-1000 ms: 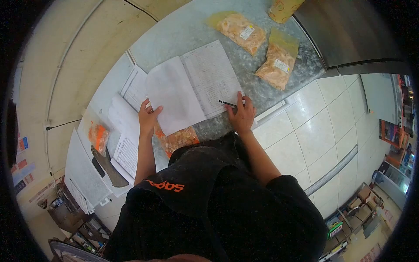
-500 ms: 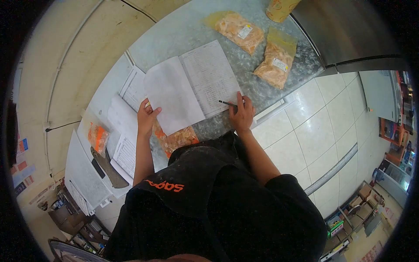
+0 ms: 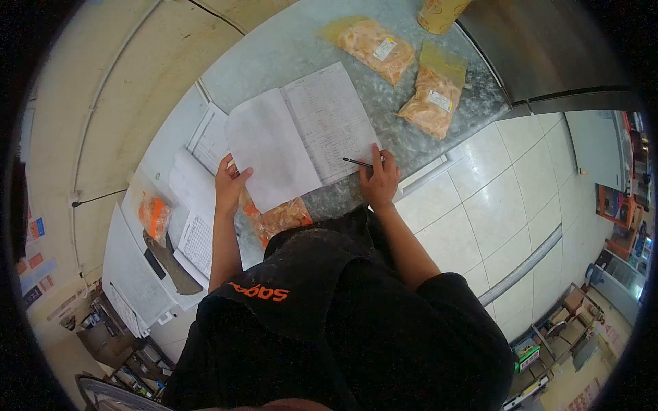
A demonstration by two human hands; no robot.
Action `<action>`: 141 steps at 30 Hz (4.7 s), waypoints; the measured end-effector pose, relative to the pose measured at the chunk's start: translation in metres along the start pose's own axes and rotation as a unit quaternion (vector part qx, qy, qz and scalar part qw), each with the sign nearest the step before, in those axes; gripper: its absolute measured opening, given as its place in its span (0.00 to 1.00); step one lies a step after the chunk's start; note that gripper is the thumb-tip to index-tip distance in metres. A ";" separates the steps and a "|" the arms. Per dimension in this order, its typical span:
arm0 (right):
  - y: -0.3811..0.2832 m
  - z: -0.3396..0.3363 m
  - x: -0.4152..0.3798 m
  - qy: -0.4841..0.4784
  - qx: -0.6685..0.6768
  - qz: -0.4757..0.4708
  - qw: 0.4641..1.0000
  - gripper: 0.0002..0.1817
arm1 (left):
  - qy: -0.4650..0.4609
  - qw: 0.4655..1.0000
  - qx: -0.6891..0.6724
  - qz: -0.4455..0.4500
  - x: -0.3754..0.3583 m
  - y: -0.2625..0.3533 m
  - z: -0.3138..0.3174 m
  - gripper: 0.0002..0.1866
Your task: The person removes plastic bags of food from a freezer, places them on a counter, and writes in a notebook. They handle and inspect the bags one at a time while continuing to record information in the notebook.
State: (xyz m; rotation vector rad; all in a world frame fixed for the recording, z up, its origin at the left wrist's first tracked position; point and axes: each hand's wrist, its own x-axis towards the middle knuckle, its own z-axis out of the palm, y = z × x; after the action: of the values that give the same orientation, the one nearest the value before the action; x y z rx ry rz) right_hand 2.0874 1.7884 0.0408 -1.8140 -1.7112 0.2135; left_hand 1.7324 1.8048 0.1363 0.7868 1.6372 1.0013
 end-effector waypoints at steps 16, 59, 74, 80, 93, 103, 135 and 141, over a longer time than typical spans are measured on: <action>0.003 0.001 -0.001 -0.003 -0.003 -0.002 1.000 0.33 | -0.005 1.000 -0.005 0.008 0.000 0.002 0.002 0.35; -0.019 0.074 0.180 -0.216 0.340 0.052 0.914 0.11 | 0.012 0.827 0.451 0.336 0.122 -0.007 0.149 0.35; -0.016 0.079 0.174 -0.188 0.380 0.105 0.899 0.10 | 0.027 0.832 0.443 0.332 0.129 -0.020 0.146 0.22; -0.014 0.078 0.176 -0.197 0.365 0.067 0.907 0.11 | 0.031 0.828 0.450 0.333 0.131 -0.020 0.147 0.23; -0.017 0.066 0.166 -0.255 0.321 -0.077 0.909 0.07 | 0.047 0.824 0.446 0.345 0.133 -0.025 0.149 0.21; -0.014 0.067 0.161 -0.242 0.313 -0.078 0.915 0.07 | 0.066 0.839 0.397 0.366 0.136 -0.035 0.147 0.20; -0.014 0.071 0.157 -0.192 0.278 -0.148 0.929 0.05 | 0.068 0.814 0.428 0.387 0.133 -0.035 0.148 0.25; -0.013 0.071 0.157 -0.182 0.270 -0.155 0.933 0.05 | 0.068 0.816 0.428 0.383 0.133 -0.034 0.149 0.24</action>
State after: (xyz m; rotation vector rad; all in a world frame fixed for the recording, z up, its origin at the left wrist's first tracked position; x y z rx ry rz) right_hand 2.0621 1.9597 0.0385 -1.1315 -1.9145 0.8391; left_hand 1.8388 1.9401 0.0295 2.1560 1.9318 0.7971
